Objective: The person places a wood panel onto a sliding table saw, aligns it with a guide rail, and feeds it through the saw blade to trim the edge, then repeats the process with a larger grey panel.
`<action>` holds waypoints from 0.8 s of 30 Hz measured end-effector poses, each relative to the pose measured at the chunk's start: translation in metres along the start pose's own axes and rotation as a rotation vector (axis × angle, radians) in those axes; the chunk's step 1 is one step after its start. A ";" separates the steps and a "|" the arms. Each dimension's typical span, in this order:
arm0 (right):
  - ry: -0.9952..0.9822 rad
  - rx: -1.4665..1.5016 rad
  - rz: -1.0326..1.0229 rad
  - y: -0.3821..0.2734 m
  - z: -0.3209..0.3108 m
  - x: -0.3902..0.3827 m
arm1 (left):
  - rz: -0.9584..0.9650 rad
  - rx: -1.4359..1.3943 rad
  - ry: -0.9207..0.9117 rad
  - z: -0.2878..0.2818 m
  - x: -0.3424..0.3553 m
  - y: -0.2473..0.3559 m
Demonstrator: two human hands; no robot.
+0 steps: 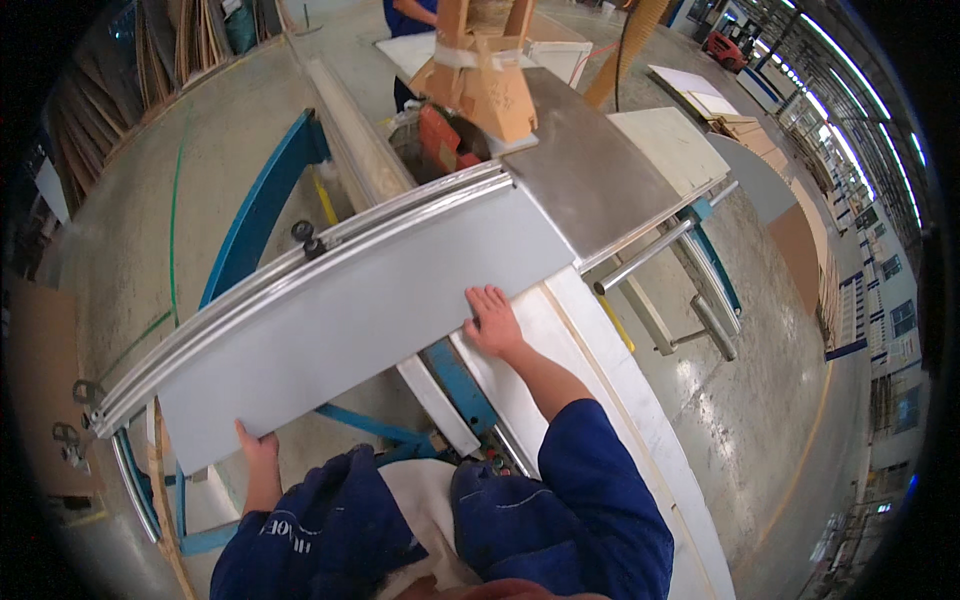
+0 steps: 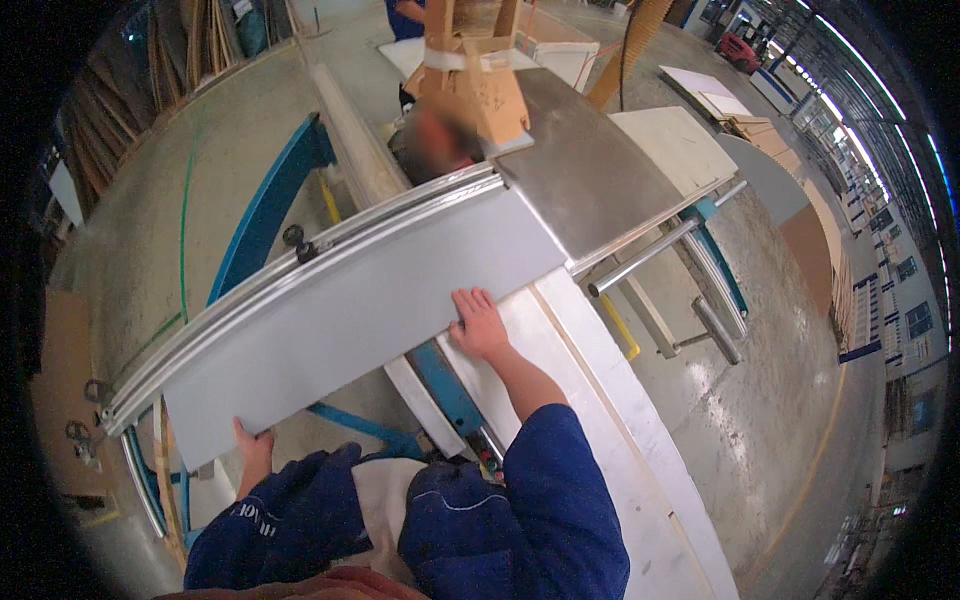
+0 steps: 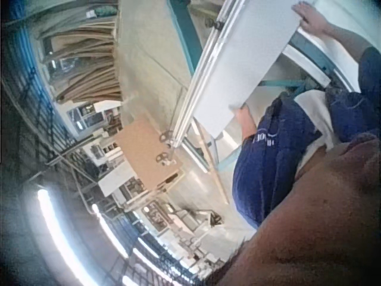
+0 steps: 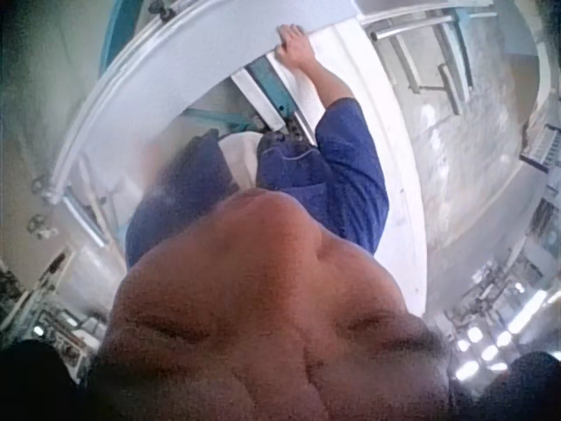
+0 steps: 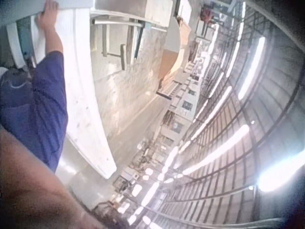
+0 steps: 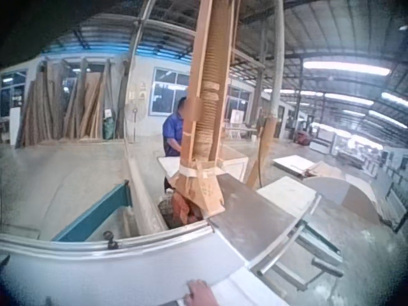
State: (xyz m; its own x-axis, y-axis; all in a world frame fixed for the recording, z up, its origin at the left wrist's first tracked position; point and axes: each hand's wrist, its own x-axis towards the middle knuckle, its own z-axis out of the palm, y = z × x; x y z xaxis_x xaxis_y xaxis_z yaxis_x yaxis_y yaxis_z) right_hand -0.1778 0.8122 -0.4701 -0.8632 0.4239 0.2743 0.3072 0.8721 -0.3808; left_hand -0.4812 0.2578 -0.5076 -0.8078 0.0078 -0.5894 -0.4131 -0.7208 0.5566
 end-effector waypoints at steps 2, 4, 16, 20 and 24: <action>-0.004 -0.018 0.074 -0.002 -0.009 0.002 | -0.118 -0.031 -0.031 0.018 -0.010 -0.006; -0.055 0.029 0.078 -0.038 -0.010 0.012 | -0.118 0.089 -0.142 -0.014 0.004 0.026; -0.283 -0.154 0.128 -0.147 -0.017 0.015 | -0.319 -0.316 -0.046 0.023 -0.047 0.041; -0.387 -0.167 0.108 -0.189 -0.016 0.005 | -0.241 0.045 -0.207 0.004 -0.098 0.047; -0.381 -0.273 0.112 -0.217 -0.017 -0.001 | -0.357 -0.193 -0.026 -0.013 -0.068 0.043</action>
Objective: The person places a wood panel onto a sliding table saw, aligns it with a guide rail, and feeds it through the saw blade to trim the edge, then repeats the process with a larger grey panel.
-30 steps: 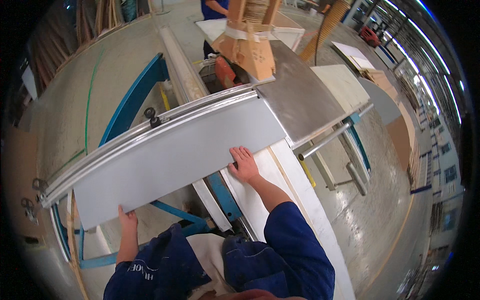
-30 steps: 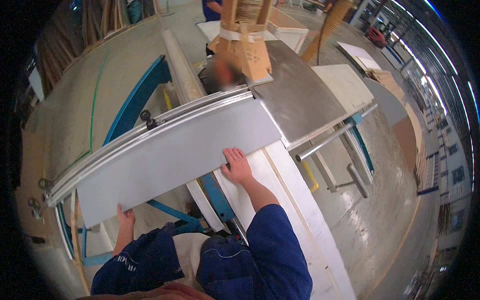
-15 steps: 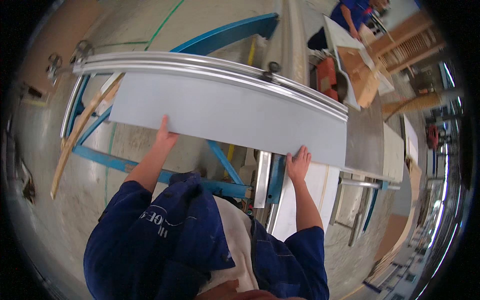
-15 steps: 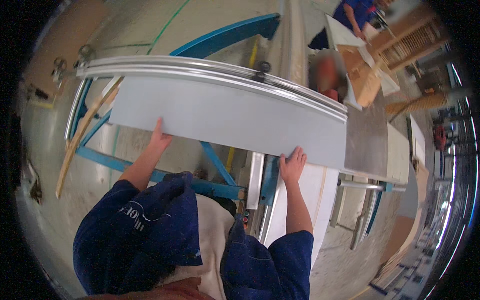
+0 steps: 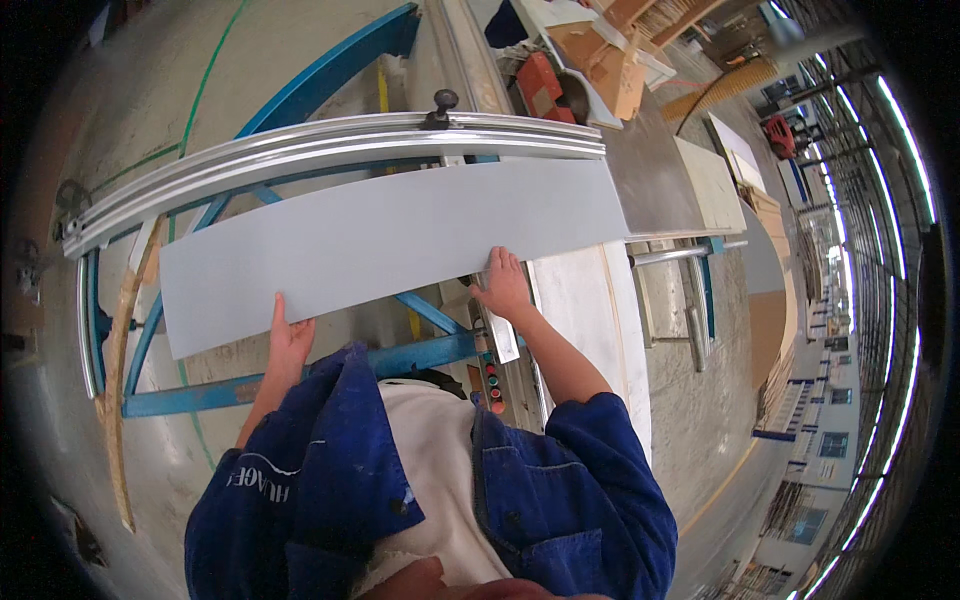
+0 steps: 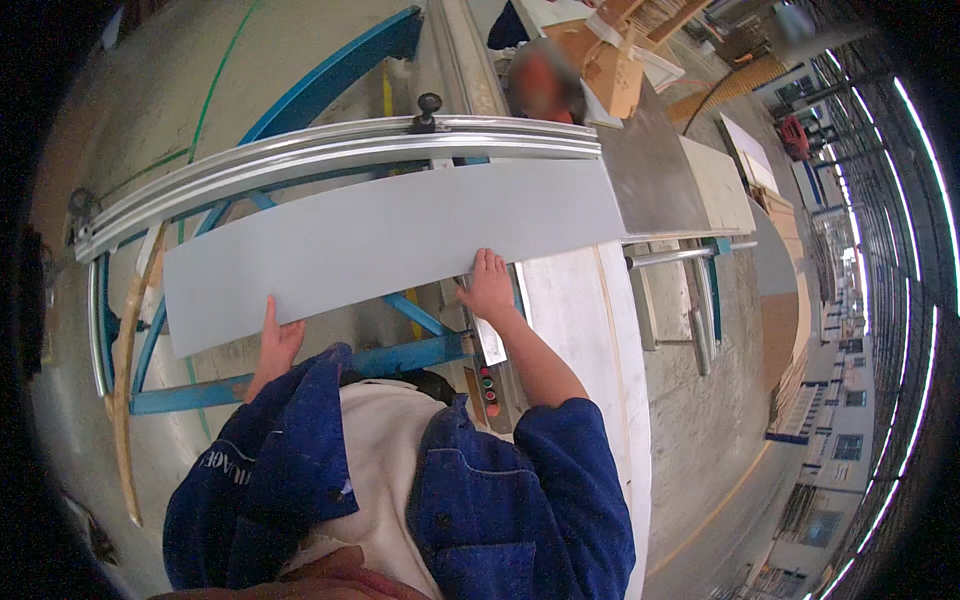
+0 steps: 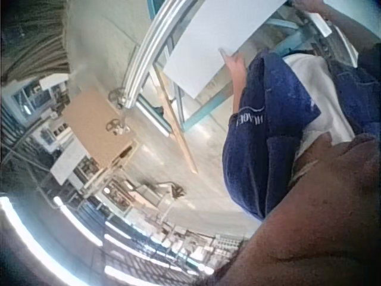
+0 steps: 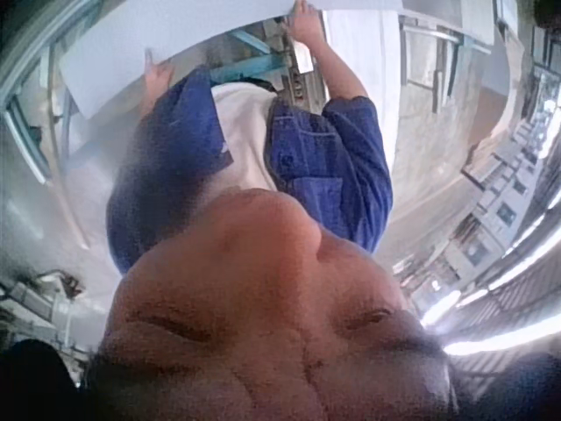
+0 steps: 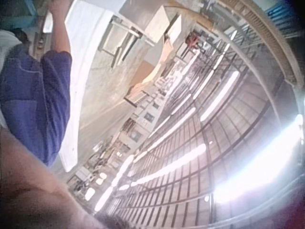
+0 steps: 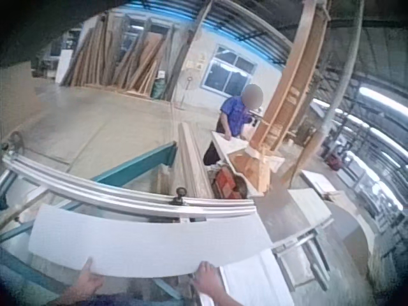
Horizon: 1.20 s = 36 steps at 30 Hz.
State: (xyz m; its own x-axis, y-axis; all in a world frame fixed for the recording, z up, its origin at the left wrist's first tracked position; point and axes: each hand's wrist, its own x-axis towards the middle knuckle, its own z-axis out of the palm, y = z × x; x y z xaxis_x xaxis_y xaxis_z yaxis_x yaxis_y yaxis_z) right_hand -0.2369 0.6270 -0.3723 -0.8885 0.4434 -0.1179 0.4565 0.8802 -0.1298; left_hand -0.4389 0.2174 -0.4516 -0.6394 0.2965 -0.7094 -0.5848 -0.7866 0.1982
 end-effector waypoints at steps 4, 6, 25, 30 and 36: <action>-0.113 -0.095 -0.023 -0.009 -0.015 0.004 | 0.022 -0.002 0.052 0.010 -0.002 0.007; -0.149 -0.113 -0.094 -0.020 -0.030 0.010 | 0.030 0.007 0.083 0.016 -0.003 0.011; 0.389 -0.012 -0.492 -0.072 -0.075 -0.053 | 0.355 0.488 -0.144 0.069 -0.108 0.078; 0.237 0.011 -0.412 -0.095 -0.109 -0.125 | 0.421 0.773 -0.188 0.092 -0.139 0.091; 0.191 0.008 -0.221 -0.058 -0.127 -0.230 | 0.361 1.120 -0.326 0.139 -0.146 0.033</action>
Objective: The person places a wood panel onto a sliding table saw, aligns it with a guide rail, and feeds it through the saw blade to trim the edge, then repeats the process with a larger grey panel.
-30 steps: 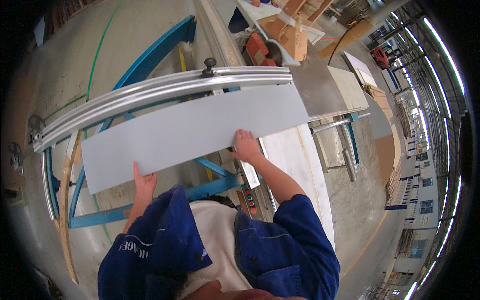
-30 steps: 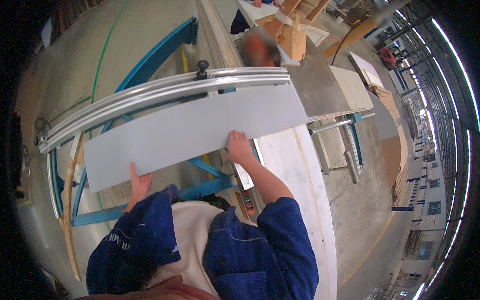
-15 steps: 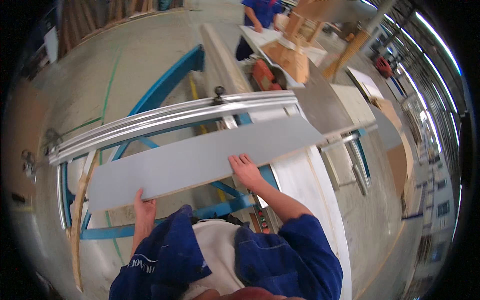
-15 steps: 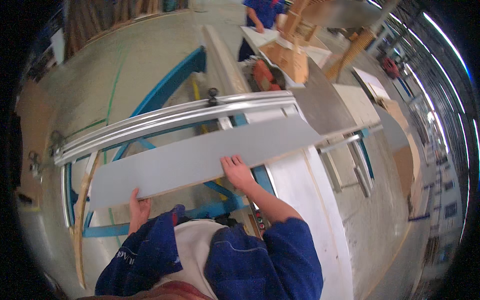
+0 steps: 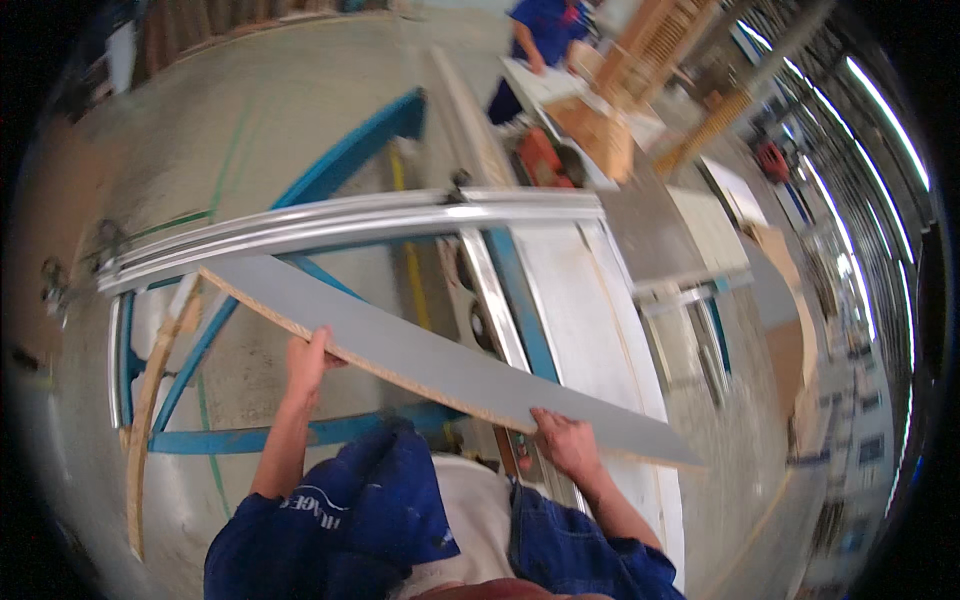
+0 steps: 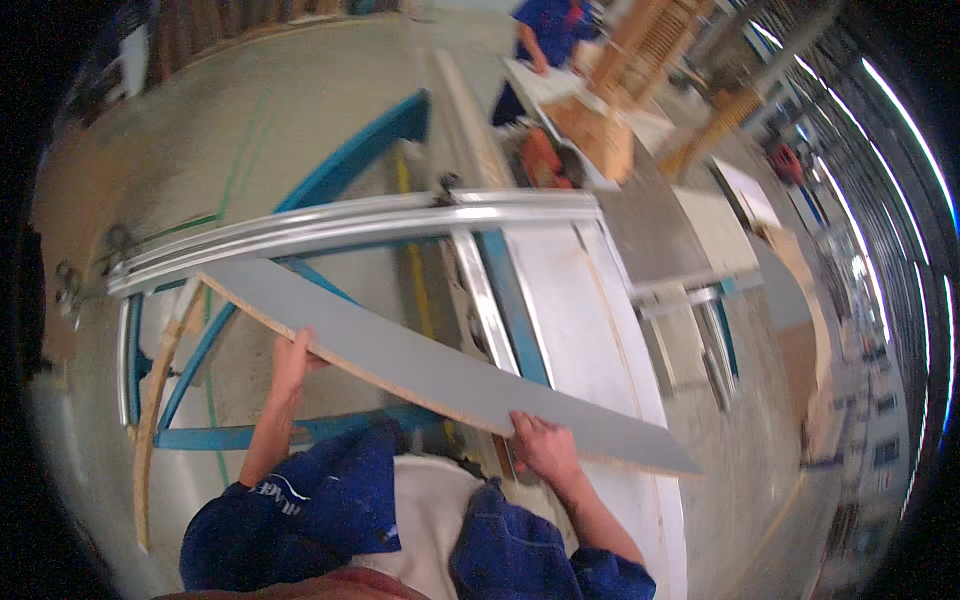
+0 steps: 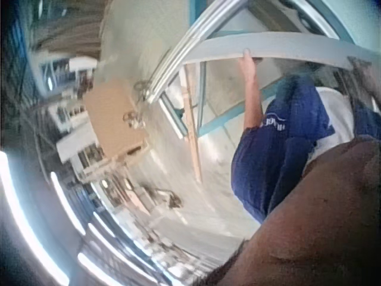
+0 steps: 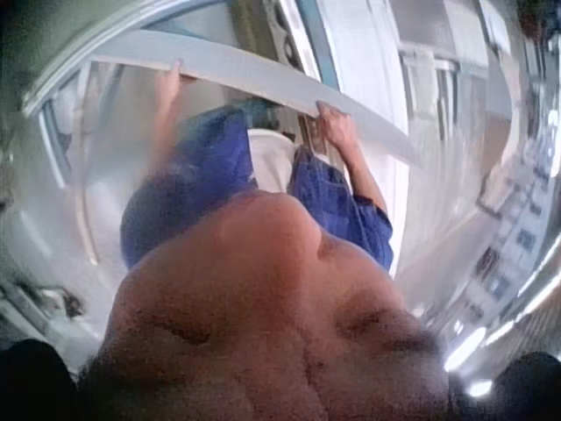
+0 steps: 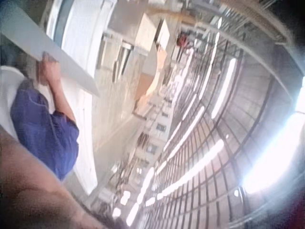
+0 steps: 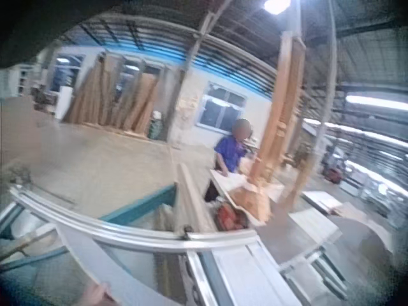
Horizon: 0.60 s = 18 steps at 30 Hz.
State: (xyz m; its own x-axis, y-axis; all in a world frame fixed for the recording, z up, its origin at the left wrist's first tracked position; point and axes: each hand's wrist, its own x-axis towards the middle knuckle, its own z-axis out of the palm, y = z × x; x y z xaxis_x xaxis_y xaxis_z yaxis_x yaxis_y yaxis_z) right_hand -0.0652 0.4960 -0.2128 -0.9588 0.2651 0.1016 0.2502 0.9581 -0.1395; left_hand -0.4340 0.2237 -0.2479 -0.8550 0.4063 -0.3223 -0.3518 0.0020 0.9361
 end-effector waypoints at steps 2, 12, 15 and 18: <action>0.021 0.061 0.069 0.002 -0.015 -0.038 | -0.038 0.078 -0.062 0.033 -0.008 0.004; -0.069 0.055 0.579 0.036 -0.057 -0.241 | 0.100 0.440 -0.443 0.261 -0.063 -0.038; -0.015 0.062 0.644 0.078 -0.069 -0.293 | 0.151 0.321 -0.553 0.334 -0.103 -0.092; 0.023 0.081 0.703 0.130 -0.080 -0.325 | 0.489 0.617 -0.609 0.379 -0.180 -0.142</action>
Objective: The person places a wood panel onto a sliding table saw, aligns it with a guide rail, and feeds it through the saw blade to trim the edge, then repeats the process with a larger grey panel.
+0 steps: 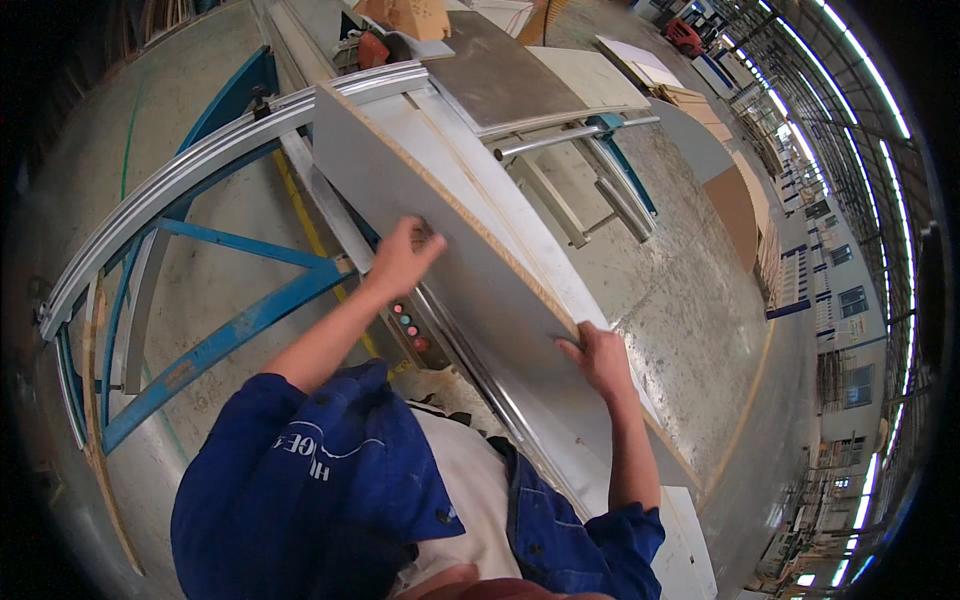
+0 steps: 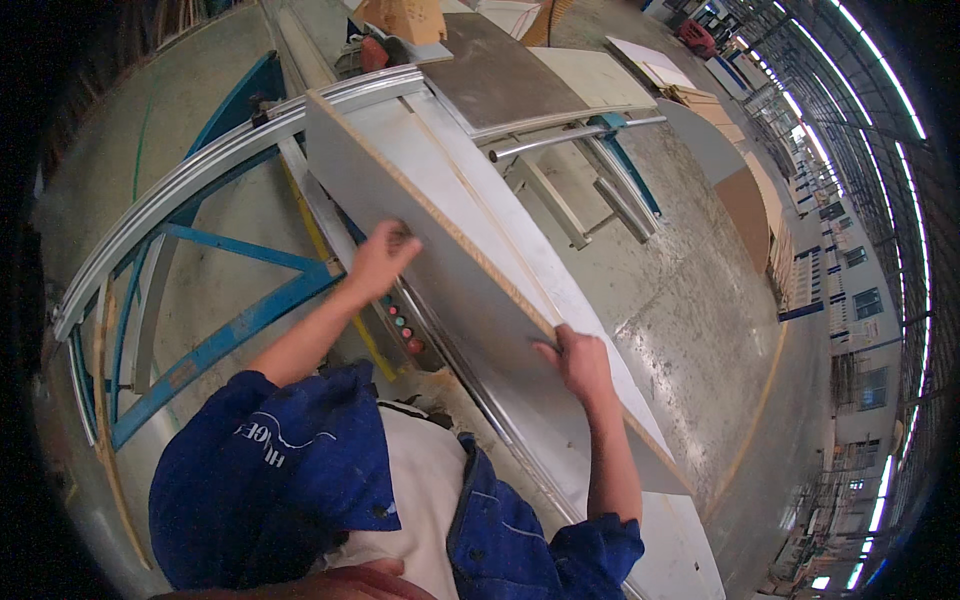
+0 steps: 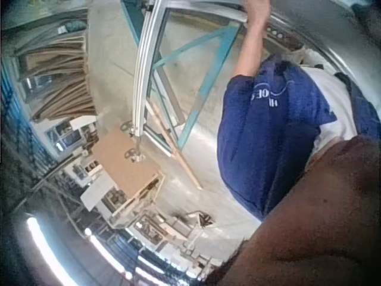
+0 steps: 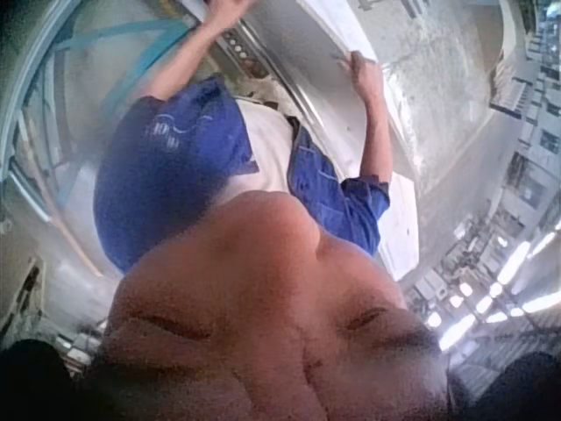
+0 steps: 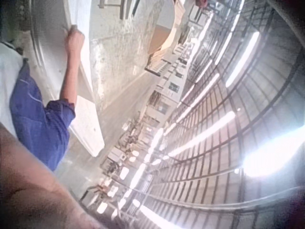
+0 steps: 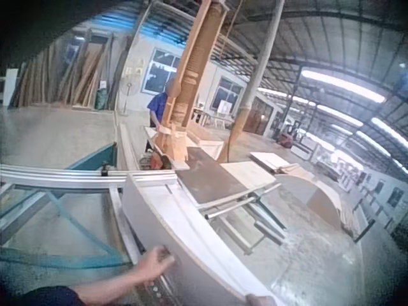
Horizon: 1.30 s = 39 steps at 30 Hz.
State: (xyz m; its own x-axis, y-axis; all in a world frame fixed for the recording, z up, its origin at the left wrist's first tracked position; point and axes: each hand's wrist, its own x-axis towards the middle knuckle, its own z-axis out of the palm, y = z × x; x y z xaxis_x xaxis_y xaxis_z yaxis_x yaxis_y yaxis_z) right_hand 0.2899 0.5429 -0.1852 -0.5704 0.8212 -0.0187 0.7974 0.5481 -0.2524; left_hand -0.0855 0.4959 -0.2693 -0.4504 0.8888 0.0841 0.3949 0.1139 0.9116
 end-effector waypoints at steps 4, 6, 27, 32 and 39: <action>0.052 0.042 0.032 0.059 0.001 0.031 | 0.100 0.208 -0.201 0.090 -0.052 -0.012; 0.057 0.058 0.048 0.085 0.013 0.044 | 0.090 0.305 -0.227 0.115 -0.072 -0.024; 0.320 0.209 1.426 0.266 0.190 -0.355 | 0.113 0.730 0.026 0.207 -0.023 -0.062; 0.554 0.278 1.343 0.274 0.211 -0.301 | 0.146 0.742 0.049 0.219 0.040 -0.063; 0.435 0.277 1.125 0.317 0.204 -0.236 | 0.193 0.728 0.127 0.238 0.121 -0.077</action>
State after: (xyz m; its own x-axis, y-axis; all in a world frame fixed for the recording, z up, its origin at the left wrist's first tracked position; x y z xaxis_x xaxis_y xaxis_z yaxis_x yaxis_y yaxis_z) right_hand 0.6369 0.4901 -0.4580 0.5599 0.8271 -0.0482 0.7027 -0.5049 -0.5012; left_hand 0.0201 0.7005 -0.4253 -0.3909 0.8700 0.3004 0.8844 0.2645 0.3846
